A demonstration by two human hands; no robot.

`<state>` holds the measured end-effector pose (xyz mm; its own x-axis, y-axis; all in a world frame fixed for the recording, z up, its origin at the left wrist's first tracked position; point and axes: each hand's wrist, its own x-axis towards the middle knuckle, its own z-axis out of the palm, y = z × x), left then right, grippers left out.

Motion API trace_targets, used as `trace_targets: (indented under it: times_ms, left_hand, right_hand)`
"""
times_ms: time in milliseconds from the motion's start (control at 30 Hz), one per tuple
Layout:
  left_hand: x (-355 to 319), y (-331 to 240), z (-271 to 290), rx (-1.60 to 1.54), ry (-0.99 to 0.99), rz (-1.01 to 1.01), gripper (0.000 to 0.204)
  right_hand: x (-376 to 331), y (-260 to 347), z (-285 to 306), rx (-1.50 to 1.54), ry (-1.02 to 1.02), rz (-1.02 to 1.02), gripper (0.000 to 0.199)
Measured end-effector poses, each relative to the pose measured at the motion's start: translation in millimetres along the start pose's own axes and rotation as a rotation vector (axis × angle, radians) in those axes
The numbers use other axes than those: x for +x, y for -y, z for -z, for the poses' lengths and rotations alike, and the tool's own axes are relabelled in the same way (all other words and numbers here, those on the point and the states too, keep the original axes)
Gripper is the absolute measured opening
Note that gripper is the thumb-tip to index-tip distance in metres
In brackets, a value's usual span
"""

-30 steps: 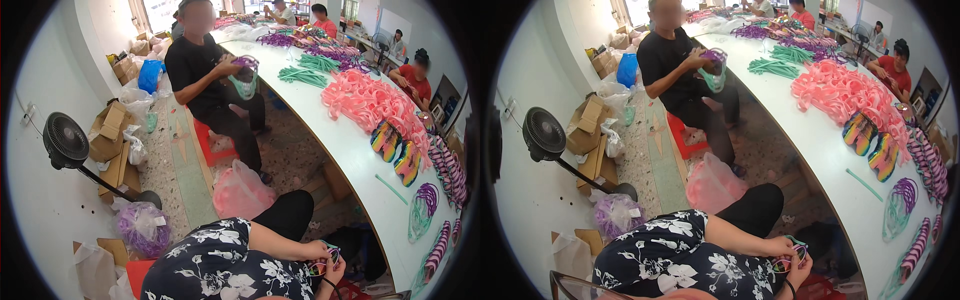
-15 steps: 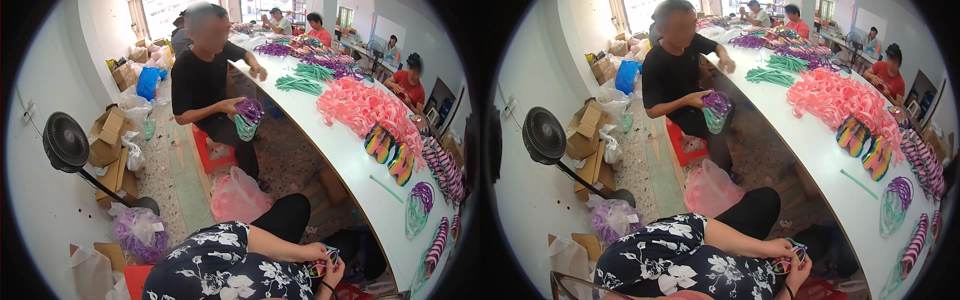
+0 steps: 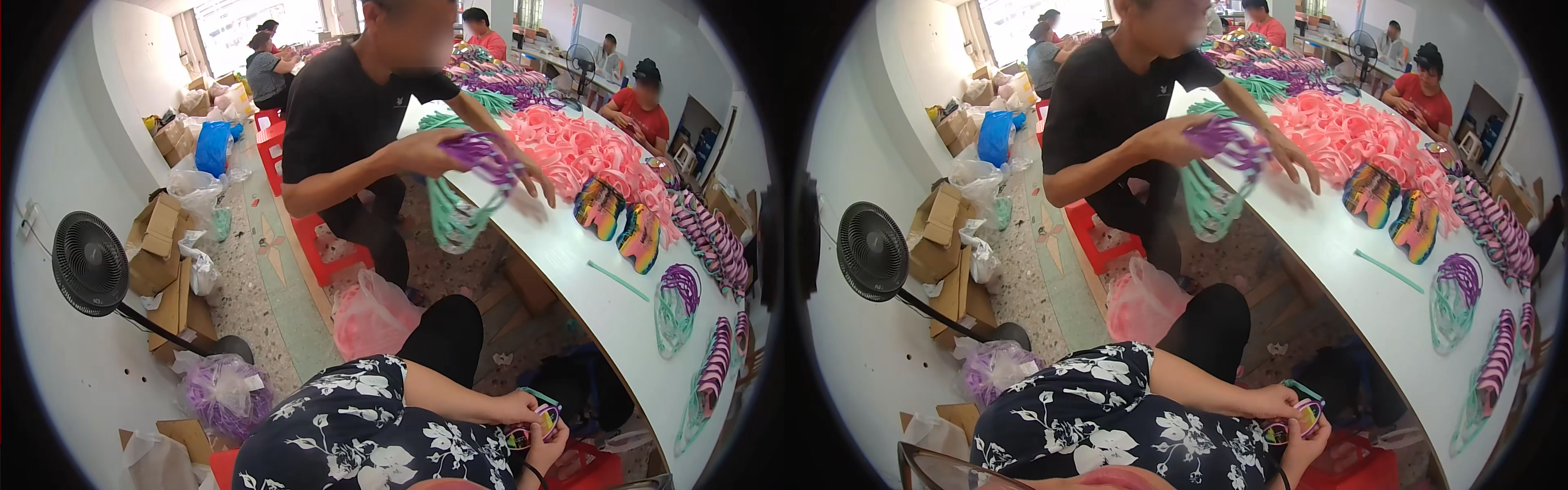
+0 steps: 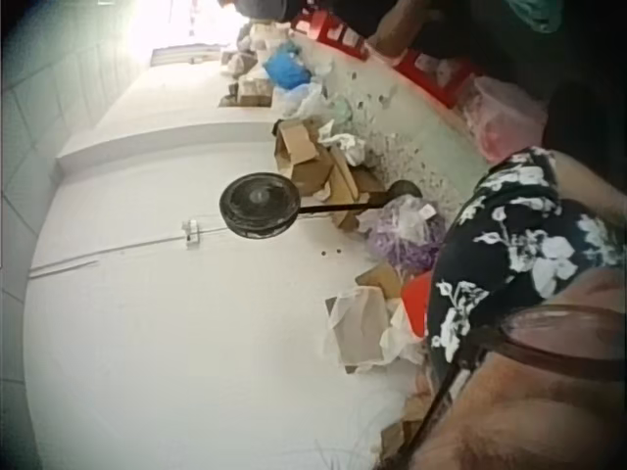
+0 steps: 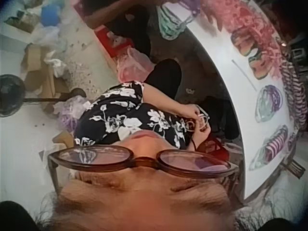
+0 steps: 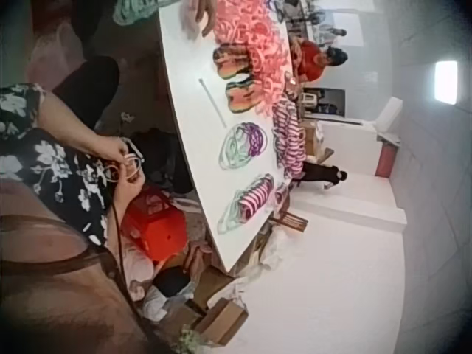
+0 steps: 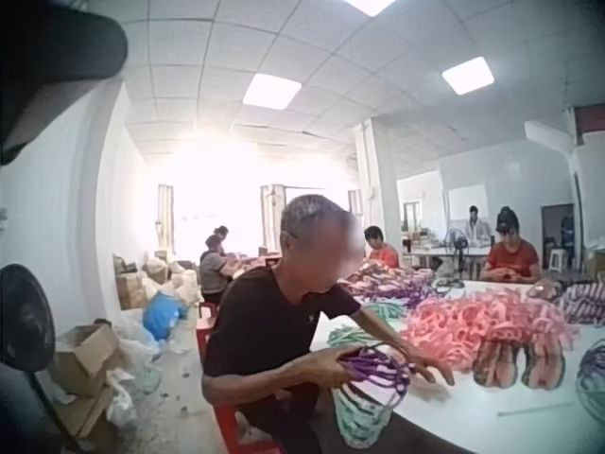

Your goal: Assemble goggles by attaching colorful frames and straps.

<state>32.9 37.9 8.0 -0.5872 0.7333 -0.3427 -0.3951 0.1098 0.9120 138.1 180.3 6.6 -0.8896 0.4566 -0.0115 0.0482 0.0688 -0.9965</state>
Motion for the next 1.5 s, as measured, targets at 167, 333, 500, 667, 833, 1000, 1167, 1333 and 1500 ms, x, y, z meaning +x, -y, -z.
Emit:
trace_targets:
  times_ms: [167, 333, 500, 667, 833, 1000, 1167, 1333, 1500]
  left_hand:
    - [6, 0, 3, -0.127, 0.014, 0.183, 0.021]
    - [17, 8, 5, -0.170, 0.021, 0.223, 0.025]
    - [7, 2, 13, -0.152, -0.014, 0.179, 0.037]
    - [-25, -30, 8, 0.321, -0.396, 0.006, 0.039]
    - [-10, -2, 6, 0.533, -0.344, -0.321, 0.030]
    - [-19, -21, 11, 0.462, -0.267, -0.203, 0.028]
    - [-19, -24, 0, 0.283, -0.191, -0.045, 0.027]
    - [-10, -22, -8, 0.172, -0.136, 0.014, 0.023]
    - [-14, -32, -10, 0.120, -0.104, 0.053, 0.023]
  right_hand:
    - [3, 2, -3, 0.005, 0.024, -0.024, 0.045]
    - [9, 8, -6, -0.019, 0.035, -0.056, 0.041]
    - [16, -6, -6, 0.000, 0.038, -0.048, 0.037]
    - [13, 0, -13, 0.059, 0.009, -0.077, 0.035]
    - [8, -5, -9, -0.058, -0.009, 0.009, 0.037]
    - [7, 20, -21, -0.050, -0.038, 0.002, 0.041]
    - [-5, 27, -10, 0.040, -0.072, -0.079, 0.043]
    - [-13, 35, -3, 0.023, -0.156, -0.207, 0.041]
    - [-14, 37, 0, 0.068, -0.164, -0.175, 0.042]
